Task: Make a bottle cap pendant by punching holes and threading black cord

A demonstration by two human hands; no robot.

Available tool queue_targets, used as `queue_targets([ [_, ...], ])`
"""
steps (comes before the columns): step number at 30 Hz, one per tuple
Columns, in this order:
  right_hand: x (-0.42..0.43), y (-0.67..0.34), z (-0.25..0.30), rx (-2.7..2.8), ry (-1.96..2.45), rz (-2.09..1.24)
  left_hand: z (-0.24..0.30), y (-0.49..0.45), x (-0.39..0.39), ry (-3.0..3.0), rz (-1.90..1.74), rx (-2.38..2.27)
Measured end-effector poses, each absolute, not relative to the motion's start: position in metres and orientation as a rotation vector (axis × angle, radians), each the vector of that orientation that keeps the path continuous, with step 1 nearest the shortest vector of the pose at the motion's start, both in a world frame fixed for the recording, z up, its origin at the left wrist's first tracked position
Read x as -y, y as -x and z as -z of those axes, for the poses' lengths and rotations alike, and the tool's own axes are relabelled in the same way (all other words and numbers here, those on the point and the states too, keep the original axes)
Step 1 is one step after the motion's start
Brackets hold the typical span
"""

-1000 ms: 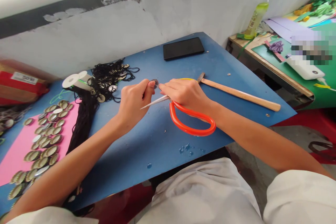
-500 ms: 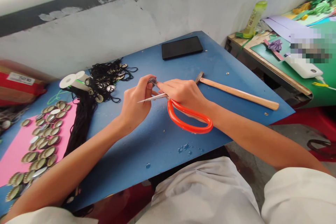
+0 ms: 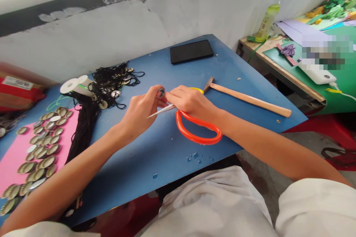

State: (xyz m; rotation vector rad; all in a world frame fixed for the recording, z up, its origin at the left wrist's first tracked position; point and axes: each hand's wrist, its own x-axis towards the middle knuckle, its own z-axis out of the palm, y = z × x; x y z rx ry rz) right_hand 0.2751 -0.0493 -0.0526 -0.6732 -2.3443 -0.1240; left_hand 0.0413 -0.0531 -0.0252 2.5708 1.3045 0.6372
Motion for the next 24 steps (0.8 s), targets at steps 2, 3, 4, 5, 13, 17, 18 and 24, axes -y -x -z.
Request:
queue_targets([
  [2, 0.049, -0.275, 0.051, 2.359, 0.629, 0.171, 0.024, -0.040, 0.054, -2.571, -0.605, -1.290],
  [3, 0.049, -0.276, 0.050, 2.371, 0.615, 0.200, 0.024, -0.040, 0.054, -2.572, -0.588, -1.283],
  [4, 0.050, -0.276, 0.050, 2.389, 0.607, 0.226, 0.023, -0.039, 0.054, -2.573, -0.570, -1.278],
  [5, 0.051, -0.276, 0.049, 2.408, 0.601, 0.248, 0.022, -0.039, 0.054, -2.575, -0.554, -1.278],
  [13, 0.054, -0.276, 0.048, 2.524, 0.527, 0.425, 0.002, -0.039, 0.058, -2.615, -0.313, -1.290],
  [17, 0.052, -0.277, 0.053, 2.553, 0.440, 0.423, -0.010, -0.038, 0.067, -2.668, -0.142, -1.336],
  [18, 0.052, -0.277, 0.055, 2.562, 0.427, 0.428, -0.011, -0.038, 0.069, -2.688, -0.112, -1.345],
  [24, 0.054, -0.272, 0.053, 2.567, 0.342, 0.760, -0.014, -0.035, 0.075, -2.723, -0.007, -1.379],
])
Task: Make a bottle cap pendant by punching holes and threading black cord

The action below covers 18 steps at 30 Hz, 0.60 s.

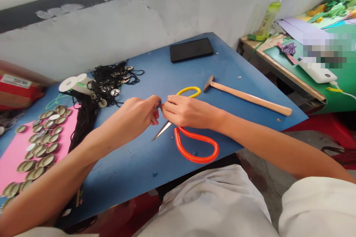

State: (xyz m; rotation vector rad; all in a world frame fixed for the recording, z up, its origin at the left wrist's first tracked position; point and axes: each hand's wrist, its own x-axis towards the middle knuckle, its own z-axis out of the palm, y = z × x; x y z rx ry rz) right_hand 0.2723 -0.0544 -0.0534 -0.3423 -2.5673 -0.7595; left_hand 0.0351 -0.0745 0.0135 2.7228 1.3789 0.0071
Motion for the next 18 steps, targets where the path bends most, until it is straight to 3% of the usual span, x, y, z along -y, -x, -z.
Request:
queue_targets([
  [9, 0.058, -0.273, 0.042, 2.547, 0.211, 1.133, -0.009, -0.034, 0.075, -2.668, 0.039, -1.372],
  [18, 0.046, -0.277, 0.041, 2.606, 0.363, 0.887, -0.003, -0.041, 0.064, -2.553, -0.214, -1.393],
])
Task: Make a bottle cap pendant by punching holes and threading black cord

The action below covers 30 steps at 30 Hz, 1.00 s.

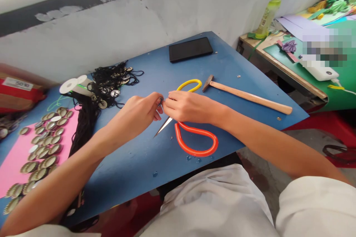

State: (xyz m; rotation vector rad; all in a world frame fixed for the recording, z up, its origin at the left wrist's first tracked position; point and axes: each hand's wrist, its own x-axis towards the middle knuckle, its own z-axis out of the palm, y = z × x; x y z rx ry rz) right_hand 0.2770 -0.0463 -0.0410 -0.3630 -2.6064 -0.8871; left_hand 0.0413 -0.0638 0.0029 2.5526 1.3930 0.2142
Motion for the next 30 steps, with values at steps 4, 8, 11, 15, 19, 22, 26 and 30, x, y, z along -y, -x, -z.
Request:
queue_targets([
  [4, 0.047, -0.280, 0.036, 2.527, 0.482, 0.667, -0.004, -0.045, 0.060, -2.262, -0.500, -1.375],
  [8, 0.049, -0.282, 0.035, 2.478, 0.567, 0.442, -0.002, -0.048, 0.058, -2.127, -0.675, -1.358],
  [11, 0.047, -0.282, 0.039, 2.429, 0.616, 0.243, 0.000, -0.050, 0.057, -2.103, -0.778, -1.331],
  [15, 0.044, -0.281, 0.046, 2.317, 0.684, 0.139, 0.003, -0.051, 0.057, -2.129, -0.862, -1.276],
  [19, 0.043, -0.280, 0.047, 2.263, 0.691, 0.102, 0.007, -0.052, 0.055, -2.141, -0.867, -1.256],
  [22, 0.043, -0.279, 0.048, 2.234, 0.665, 0.083, 0.009, -0.052, 0.054, -2.097, -0.874, -1.227],
  [26, 0.042, -0.275, 0.053, 2.181, 0.699, 0.080, 0.011, -0.052, 0.054, -2.107, -0.891, -1.227],
  [30, 0.044, -0.272, 0.057, 2.153, 0.745, 0.069, 0.014, -0.053, 0.055, -2.149, -0.891, -1.247],
])
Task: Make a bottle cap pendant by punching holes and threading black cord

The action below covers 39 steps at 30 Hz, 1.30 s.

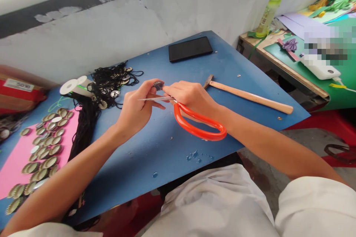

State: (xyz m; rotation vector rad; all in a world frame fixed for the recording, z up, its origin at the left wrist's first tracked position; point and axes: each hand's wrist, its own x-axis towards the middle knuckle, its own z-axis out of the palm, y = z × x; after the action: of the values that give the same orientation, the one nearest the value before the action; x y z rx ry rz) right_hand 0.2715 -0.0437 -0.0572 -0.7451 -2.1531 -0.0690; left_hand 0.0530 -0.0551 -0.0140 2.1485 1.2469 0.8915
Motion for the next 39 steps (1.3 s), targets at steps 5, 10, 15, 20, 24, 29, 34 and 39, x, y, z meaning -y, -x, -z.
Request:
queue_targets([
  [5, 0.051, -0.268, 0.058, 2.138, 0.777, 0.060, 0.020, -0.053, 0.055, -2.229, -0.850, -1.306],
  [10, 0.056, -0.268, 0.057, 2.180, 0.806, 0.013, 0.024, -0.043, 0.052, -2.554, -0.759, -1.319],
  [15, 0.059, -0.265, 0.057, 2.202, 0.790, -0.060, 0.018, -0.035, 0.053, -2.814, -0.574, -1.395],
  [20, 0.063, -0.266, 0.059, 2.218, 0.758, -0.030, 0.012, -0.038, 0.060, -2.868, -0.458, -1.506],
  [24, 0.064, -0.267, 0.056, 2.278, 0.718, 0.105, 0.011, -0.040, 0.060, -2.959, -0.358, -1.506],
  [29, 0.063, -0.268, 0.054, 2.277, 0.641, 0.424, 0.007, -0.037, 0.059, -3.067, -0.250, -1.432],
  [34, 0.062, -0.268, 0.055, 2.269, 0.546, 0.585, 0.008, -0.038, 0.062, -3.102, -0.264, -1.421],
  [39, 0.066, -0.266, 0.057, 2.272, 0.537, 0.580, 0.009, -0.038, 0.061, -3.039, -0.191, -1.390],
])
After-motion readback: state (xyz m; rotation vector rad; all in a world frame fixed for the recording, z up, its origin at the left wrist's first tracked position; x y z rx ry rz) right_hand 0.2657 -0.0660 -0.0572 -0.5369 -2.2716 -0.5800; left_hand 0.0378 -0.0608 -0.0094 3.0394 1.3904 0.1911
